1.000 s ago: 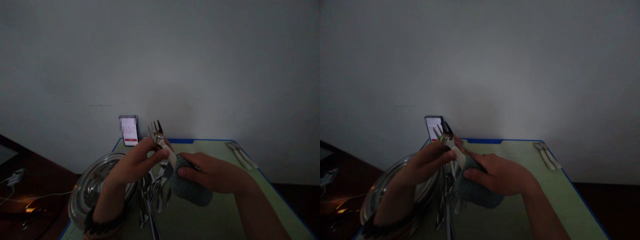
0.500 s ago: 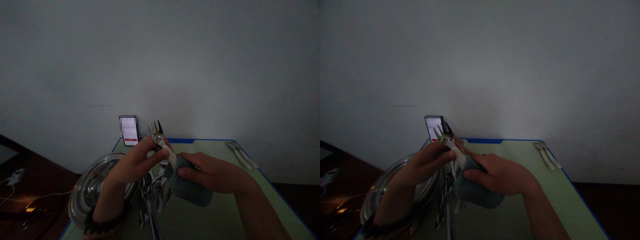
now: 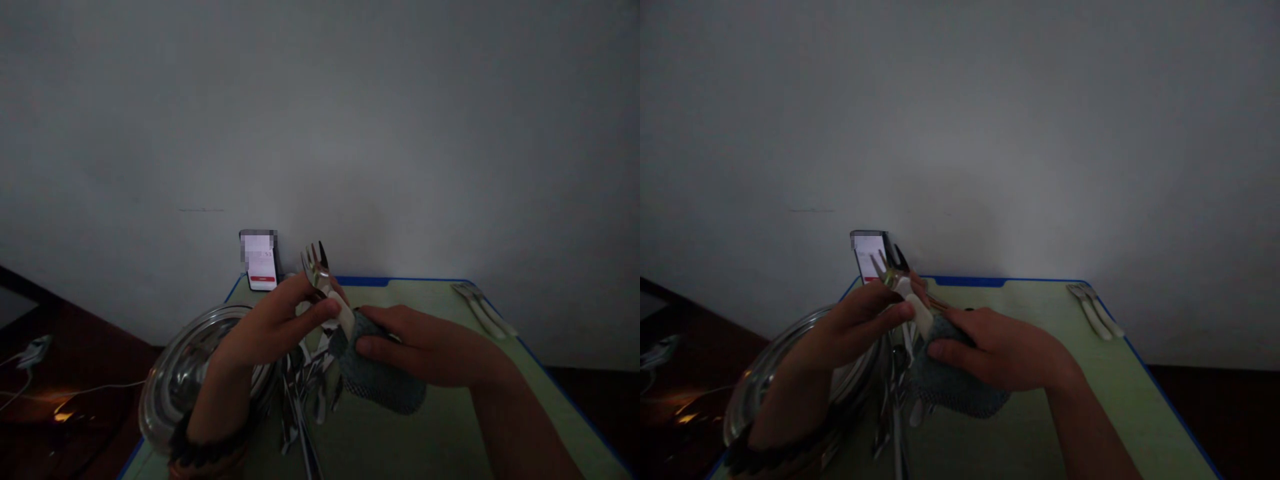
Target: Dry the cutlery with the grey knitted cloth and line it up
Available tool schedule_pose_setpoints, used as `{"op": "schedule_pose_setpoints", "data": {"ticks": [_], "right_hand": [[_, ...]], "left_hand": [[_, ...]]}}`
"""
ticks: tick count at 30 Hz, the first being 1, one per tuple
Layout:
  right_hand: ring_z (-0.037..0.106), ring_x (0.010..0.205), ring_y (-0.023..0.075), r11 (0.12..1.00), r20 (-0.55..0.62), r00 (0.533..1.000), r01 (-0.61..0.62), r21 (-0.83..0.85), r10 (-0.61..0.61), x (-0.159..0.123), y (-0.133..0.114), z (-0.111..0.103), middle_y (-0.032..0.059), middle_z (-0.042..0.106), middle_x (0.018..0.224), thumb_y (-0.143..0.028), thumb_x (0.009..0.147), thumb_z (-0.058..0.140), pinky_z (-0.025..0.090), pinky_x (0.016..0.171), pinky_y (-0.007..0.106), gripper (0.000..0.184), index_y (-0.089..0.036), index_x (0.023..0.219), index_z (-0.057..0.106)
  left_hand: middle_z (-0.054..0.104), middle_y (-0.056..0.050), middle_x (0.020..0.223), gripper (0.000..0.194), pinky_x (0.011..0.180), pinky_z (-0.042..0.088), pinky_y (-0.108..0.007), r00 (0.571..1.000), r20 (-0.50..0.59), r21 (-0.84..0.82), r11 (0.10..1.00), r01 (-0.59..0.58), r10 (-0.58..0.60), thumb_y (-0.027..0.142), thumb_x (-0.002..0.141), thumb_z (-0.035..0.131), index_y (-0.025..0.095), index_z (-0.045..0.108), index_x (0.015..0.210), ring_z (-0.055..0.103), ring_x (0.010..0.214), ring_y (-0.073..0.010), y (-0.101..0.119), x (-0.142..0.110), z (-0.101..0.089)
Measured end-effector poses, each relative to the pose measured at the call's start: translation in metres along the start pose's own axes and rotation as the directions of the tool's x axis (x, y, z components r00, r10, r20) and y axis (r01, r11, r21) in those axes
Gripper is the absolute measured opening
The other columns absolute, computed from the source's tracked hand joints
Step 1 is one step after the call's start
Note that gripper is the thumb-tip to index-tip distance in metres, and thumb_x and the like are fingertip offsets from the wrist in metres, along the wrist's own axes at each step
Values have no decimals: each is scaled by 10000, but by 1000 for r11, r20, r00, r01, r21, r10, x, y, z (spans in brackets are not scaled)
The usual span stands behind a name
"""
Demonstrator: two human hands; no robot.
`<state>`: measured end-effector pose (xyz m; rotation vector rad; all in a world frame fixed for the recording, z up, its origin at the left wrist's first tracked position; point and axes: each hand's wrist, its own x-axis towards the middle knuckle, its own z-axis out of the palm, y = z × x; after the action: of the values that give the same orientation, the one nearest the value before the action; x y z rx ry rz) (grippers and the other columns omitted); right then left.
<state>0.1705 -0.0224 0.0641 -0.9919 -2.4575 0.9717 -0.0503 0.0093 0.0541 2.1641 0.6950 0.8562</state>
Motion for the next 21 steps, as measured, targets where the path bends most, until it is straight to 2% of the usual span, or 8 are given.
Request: {"op": "schedule_pose_setpoints", "data": {"ticks": [11,21], "right_hand": [[598,898,201,999,9,1000,-18,32,18,0,2,1,66,652,1043,-449,905,421,439,785,323,417,-219,1243,500],[605,883,199,1000,14,1000,-22,19,22,1,3,0,68,659,1021,-427,904,429,440,768,318,375,-204,1187,533]], "left_hand": [[574,-58,964,163,886,437,-312,999,36,-7,1000,17,-16,259,911,461,157,540,1010,529,897,-158,5,0,-1],[582,-52,949,158,865,444,-301,999,40,-10,999,31,-31,256,907,467,159,541,1008,541,868,-153,7,2,-1]]}}
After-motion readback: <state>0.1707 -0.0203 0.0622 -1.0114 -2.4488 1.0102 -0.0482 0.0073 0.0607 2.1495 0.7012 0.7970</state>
